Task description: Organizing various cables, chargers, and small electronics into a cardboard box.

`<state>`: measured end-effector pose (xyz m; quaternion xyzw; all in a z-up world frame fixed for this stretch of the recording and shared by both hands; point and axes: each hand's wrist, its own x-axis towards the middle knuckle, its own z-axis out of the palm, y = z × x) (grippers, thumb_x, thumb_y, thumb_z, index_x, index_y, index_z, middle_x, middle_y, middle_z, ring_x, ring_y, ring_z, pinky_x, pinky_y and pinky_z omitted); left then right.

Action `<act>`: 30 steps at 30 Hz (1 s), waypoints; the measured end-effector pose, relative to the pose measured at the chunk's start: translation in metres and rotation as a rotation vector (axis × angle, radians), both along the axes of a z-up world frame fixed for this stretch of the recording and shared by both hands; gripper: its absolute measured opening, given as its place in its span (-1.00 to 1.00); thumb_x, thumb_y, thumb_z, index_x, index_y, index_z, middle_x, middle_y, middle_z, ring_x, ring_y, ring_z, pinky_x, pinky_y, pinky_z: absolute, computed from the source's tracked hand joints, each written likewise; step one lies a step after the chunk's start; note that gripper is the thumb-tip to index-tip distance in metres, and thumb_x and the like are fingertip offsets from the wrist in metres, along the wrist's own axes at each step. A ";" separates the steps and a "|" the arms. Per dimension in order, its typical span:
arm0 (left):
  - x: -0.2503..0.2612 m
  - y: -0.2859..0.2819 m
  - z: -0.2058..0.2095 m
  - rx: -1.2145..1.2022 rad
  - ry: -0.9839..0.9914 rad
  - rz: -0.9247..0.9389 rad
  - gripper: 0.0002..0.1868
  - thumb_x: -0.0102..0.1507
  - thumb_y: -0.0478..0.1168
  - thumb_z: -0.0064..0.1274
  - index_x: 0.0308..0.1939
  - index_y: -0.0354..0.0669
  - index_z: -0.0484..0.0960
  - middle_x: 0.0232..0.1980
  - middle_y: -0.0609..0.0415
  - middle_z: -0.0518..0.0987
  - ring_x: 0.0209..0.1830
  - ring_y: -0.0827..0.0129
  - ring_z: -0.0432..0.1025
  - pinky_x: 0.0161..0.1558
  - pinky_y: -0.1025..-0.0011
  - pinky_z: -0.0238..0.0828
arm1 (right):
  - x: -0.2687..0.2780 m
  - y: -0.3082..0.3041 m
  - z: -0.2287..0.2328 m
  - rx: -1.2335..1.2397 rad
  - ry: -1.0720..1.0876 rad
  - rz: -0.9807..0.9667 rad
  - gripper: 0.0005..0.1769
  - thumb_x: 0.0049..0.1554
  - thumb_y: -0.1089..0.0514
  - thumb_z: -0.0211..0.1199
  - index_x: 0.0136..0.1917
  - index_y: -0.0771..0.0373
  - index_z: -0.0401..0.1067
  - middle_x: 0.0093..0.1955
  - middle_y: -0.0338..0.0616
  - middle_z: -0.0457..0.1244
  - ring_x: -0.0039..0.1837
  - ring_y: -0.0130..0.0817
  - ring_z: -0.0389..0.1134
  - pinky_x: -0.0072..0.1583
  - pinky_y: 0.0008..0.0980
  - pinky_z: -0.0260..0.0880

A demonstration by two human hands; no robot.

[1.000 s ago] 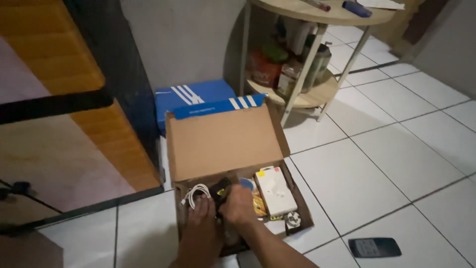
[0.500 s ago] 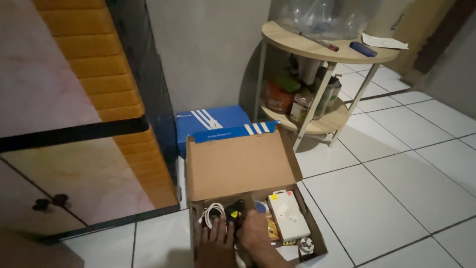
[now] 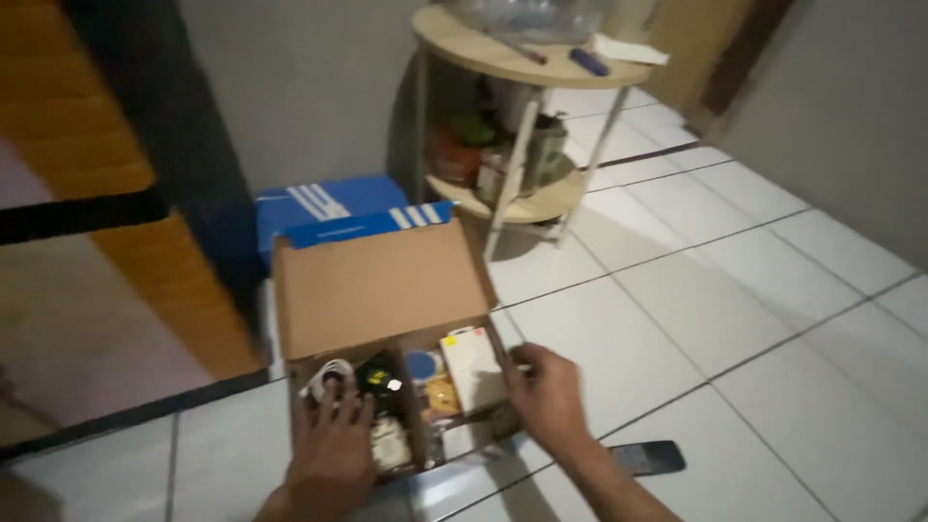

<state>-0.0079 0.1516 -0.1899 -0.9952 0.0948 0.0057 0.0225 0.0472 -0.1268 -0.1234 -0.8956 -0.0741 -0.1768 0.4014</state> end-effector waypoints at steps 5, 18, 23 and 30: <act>0.005 -0.017 0.035 0.026 0.184 0.118 -0.20 0.23 0.00 -0.04 0.53 -0.03 0.10 0.66 -0.09 -0.13 0.64 -0.03 -0.27 0.48 -0.31 -0.41 | -0.027 -0.130 -0.035 -0.420 0.351 -0.304 -0.54 0.06 0.31 0.22 0.25 0.15 0.44 0.19 -0.03 0.36 0.18 -0.12 0.41 0.21 -0.22 0.44; 0.009 -0.043 0.049 0.025 0.243 0.132 -0.12 0.20 0.11 0.03 0.52 -0.02 0.04 0.64 -0.09 -0.15 0.66 -0.02 -0.32 0.51 -0.21 -0.38 | -0.055 -0.204 -0.098 -0.882 0.641 -0.048 -0.30 0.13 0.19 0.23 0.51 -0.06 0.14 0.39 -0.02 0.11 0.39 -0.02 0.17 0.36 -0.12 0.29; 0.013 -0.043 0.043 0.167 0.414 0.170 -0.27 0.36 0.09 -0.26 0.57 -0.13 0.10 0.64 0.04 0.07 0.70 0.09 -0.16 0.59 -0.28 -0.40 | -0.053 -0.186 -0.073 -0.989 0.786 -0.084 -0.49 0.15 0.16 0.26 0.35 0.03 0.25 0.37 -0.02 0.12 0.38 -0.06 0.18 0.31 -0.13 0.33; 0.014 -0.050 0.048 0.161 0.367 0.214 -0.25 0.42 0.20 -0.45 0.55 -0.23 0.08 0.63 -0.05 0.06 0.68 0.10 -0.16 0.50 -0.32 -0.35 | -0.049 -0.156 -0.024 -0.255 0.501 -0.386 -0.54 -0.02 0.00 0.43 0.05 0.26 0.39 -0.05 0.00 0.33 -0.02 -0.12 0.42 0.08 -0.13 0.46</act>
